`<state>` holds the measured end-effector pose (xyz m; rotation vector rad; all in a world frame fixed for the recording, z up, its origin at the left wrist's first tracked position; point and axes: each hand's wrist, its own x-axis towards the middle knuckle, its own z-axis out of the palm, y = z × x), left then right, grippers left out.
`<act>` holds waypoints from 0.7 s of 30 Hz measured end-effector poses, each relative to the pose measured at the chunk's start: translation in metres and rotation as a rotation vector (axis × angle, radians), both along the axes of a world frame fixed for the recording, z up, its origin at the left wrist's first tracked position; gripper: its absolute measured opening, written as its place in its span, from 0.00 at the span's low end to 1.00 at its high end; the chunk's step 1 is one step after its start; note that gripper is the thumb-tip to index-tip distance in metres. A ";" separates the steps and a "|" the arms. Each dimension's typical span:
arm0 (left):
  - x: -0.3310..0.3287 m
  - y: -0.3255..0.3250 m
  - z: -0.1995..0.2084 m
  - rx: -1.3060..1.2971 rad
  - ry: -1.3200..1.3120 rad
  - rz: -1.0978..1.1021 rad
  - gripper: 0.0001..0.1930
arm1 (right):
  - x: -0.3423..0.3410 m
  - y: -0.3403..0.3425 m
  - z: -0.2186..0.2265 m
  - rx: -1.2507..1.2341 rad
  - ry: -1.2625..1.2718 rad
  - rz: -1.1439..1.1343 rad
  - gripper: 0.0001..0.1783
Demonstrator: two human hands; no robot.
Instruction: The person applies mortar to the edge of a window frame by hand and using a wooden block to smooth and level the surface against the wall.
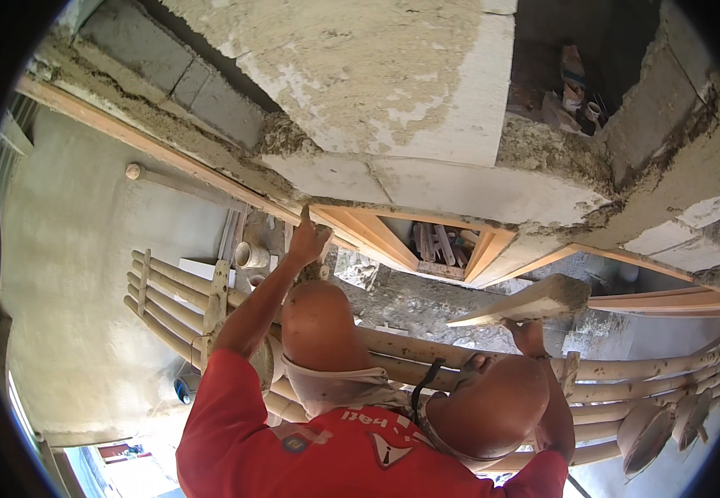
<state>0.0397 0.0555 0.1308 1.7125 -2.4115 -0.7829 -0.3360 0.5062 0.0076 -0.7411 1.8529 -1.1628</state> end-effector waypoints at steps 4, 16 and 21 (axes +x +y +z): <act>-0.022 0.007 -0.022 -0.118 0.111 0.024 0.54 | -0.012 0.007 -0.006 -0.028 0.048 -0.044 0.27; -0.051 0.041 -0.022 -0.462 0.078 -0.367 0.43 | -0.009 0.031 -0.031 -0.116 -0.068 -0.264 0.33; -0.035 0.049 -0.029 -0.566 0.220 -0.454 0.37 | -0.008 0.016 -0.028 -0.077 -0.059 -0.361 0.36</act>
